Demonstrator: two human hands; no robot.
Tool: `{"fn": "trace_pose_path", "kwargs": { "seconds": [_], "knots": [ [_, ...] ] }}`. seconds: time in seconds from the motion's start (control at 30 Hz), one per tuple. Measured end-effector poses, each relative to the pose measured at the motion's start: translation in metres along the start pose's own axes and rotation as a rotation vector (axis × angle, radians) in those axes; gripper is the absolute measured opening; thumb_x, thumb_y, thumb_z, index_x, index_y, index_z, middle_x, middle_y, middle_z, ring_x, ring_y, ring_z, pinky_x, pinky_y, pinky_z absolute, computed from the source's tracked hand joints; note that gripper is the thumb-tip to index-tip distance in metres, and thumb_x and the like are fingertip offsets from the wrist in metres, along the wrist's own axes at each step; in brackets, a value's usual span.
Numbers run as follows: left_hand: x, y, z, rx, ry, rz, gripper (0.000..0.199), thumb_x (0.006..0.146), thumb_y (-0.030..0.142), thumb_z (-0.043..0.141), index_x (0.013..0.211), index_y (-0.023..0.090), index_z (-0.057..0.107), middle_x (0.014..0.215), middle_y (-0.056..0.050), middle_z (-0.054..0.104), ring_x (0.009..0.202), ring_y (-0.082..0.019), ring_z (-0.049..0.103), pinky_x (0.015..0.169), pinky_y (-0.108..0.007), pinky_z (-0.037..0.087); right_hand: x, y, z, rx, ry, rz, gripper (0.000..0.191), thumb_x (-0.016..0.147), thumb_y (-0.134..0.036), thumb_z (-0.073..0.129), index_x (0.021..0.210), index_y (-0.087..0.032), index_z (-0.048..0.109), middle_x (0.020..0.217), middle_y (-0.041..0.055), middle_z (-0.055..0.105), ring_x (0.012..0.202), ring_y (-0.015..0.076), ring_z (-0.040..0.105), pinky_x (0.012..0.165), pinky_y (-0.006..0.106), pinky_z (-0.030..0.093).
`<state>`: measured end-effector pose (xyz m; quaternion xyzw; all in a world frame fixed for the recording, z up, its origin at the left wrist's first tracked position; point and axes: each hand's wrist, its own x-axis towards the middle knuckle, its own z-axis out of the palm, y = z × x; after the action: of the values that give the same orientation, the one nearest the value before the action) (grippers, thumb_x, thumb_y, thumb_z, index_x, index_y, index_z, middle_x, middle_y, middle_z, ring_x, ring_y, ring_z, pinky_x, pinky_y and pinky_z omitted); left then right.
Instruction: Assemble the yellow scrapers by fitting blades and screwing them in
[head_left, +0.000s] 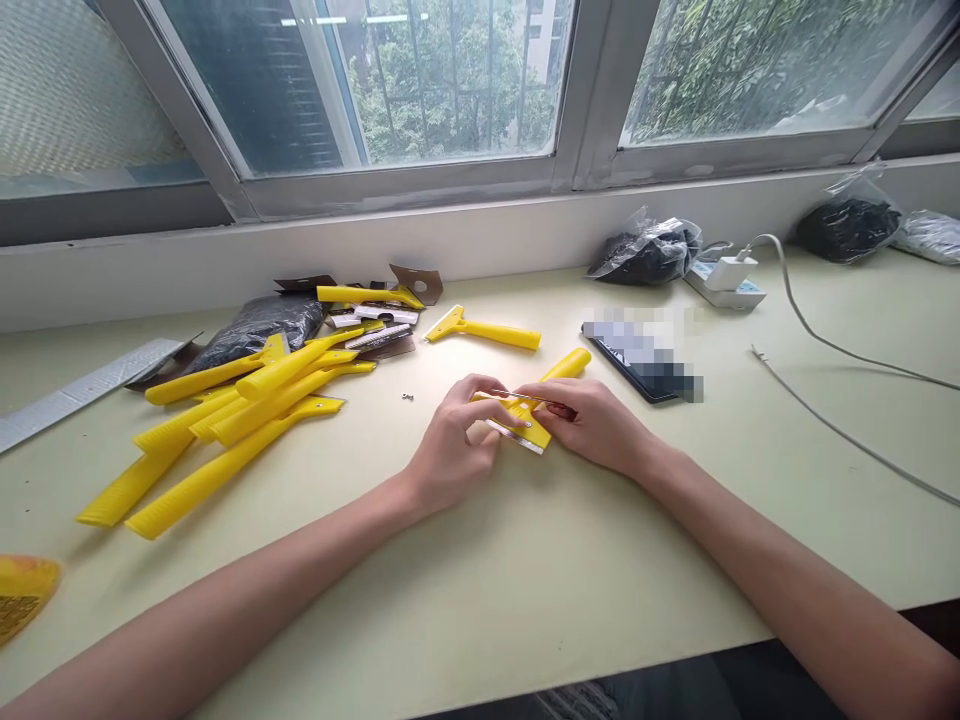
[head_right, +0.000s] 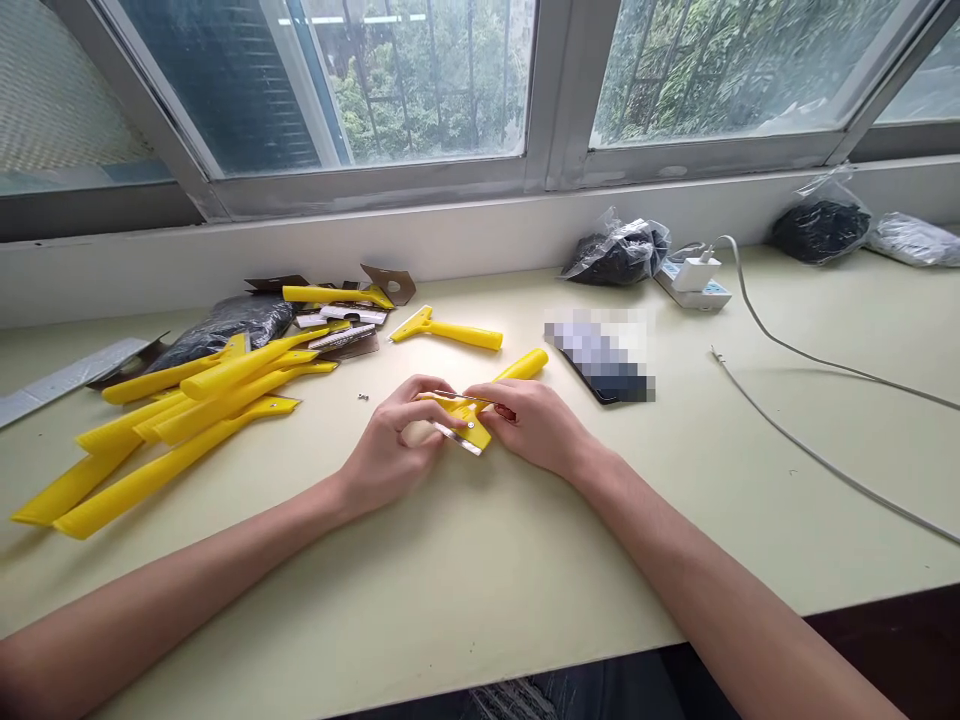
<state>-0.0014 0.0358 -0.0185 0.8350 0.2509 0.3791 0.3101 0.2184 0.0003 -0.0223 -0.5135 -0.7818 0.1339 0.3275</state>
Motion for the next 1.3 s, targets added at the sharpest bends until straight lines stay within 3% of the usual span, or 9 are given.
{"fn": "trace_pose_path", "kwargs": {
  "seconds": [0.1, 0.27, 0.37, 0.5, 0.6, 0.9, 1.07, 1.3],
  "knots": [
    [-0.001, 0.002, -0.008, 0.042, -0.020, -0.007, 0.047, 0.076, -0.008, 0.048, 0.103, 0.024, 0.069, 0.121, -0.008, 0.062, 0.122, -0.022, 0.059, 0.107, -0.042, 0.048, 0.000, 0.000, 0.001, 0.003, -0.013, 0.000, 0.036, 0.091, -0.016, 0.055, 0.121, -0.022, 0.073, 0.096, 0.0065, 0.076, 0.074, 0.0172, 0.063, 0.068, 0.029, 0.046],
    [-0.018, -0.005, -0.039, 0.426, 0.121, 0.069, 0.040, 0.085, 0.001, 0.051, 0.118, 0.023, 0.060, 0.121, -0.009, 0.065, 0.119, -0.026, 0.058, 0.106, -0.046, 0.045, -0.001, 0.002, 0.001, -0.009, -0.043, 0.039, 0.035, 0.093, -0.019, 0.055, 0.123, -0.022, 0.073, 0.101, 0.0065, 0.078, 0.070, 0.0168, 0.064, 0.066, 0.030, 0.048],
    [-0.032, -0.017, -0.063, 0.673, 0.152, -0.017, 0.027, 0.093, 0.018, 0.058, 0.119, 0.022, 0.061, 0.120, -0.011, 0.065, 0.116, -0.030, 0.057, 0.103, -0.048, 0.045, 0.000, 0.002, 0.002, -0.030, -0.049, 0.033, 0.035, 0.093, -0.020, 0.055, 0.123, -0.024, 0.073, 0.098, 0.0052, 0.079, 0.069, 0.0170, 0.065, 0.065, 0.030, 0.047],
    [-0.038, -0.037, -0.083, 0.824, 0.161, -0.213, 0.039, 0.097, 0.038, 0.057, 0.129, 0.018, 0.064, 0.116, -0.014, 0.064, 0.111, -0.033, 0.055, 0.098, -0.050, 0.046, 0.002, 0.001, 0.003, -0.054, -0.038, 0.014, 0.036, 0.094, -0.020, 0.054, 0.123, -0.026, 0.074, 0.106, 0.0042, 0.080, 0.072, 0.0173, 0.066, 0.068, 0.031, 0.048],
    [-0.033, -0.049, -0.086, 0.803, 0.099, -0.265, 0.041, 0.097, 0.045, 0.056, 0.126, 0.020, 0.070, 0.111, -0.013, 0.063, 0.107, -0.032, 0.056, 0.095, -0.048, 0.047, 0.002, -0.001, 0.005, -0.049, -0.028, 0.009, 0.036, 0.095, -0.021, 0.053, 0.124, -0.026, 0.074, 0.109, 0.0046, 0.079, 0.072, 0.0173, 0.066, 0.069, 0.031, 0.049],
    [-0.020, -0.058, -0.094, 0.639, 0.068, -0.203, 0.030, 0.095, 0.044, 0.059, 0.106, 0.027, 0.081, 0.102, -0.008, 0.067, 0.096, -0.025, 0.061, 0.085, -0.039, 0.049, 0.003, -0.007, 0.006, -0.053, -0.040, 0.012, 0.036, 0.095, -0.020, 0.053, 0.124, -0.026, 0.074, 0.103, 0.0045, 0.079, 0.074, 0.0168, 0.066, 0.069, 0.030, 0.048],
    [-0.020, -0.060, -0.106, 0.498, 0.025, -0.229, 0.037, 0.092, 0.050, 0.061, 0.110, 0.024, 0.080, 0.107, -0.009, 0.069, 0.084, -0.021, 0.061, 0.073, -0.035, 0.051, 0.003, -0.010, 0.004, -0.044, -0.044, 0.040, 0.035, 0.095, -0.020, 0.055, 0.124, -0.026, 0.074, 0.103, 0.0046, 0.080, 0.075, 0.0171, 0.067, 0.072, 0.031, 0.049],
    [-0.019, -0.061, -0.107, 0.464, 0.066, -0.212, 0.031, 0.091, 0.050, 0.064, 0.096, 0.025, 0.082, 0.100, -0.008, 0.070, 0.085, -0.021, 0.062, 0.069, -0.033, 0.050, 0.005, -0.013, 0.003, -0.017, -0.077, 0.050, 0.034, 0.096, -0.020, 0.054, 0.124, -0.027, 0.073, 0.116, 0.0038, 0.078, 0.087, 0.0197, 0.071, 0.079, 0.034, 0.052]
  ]
}}
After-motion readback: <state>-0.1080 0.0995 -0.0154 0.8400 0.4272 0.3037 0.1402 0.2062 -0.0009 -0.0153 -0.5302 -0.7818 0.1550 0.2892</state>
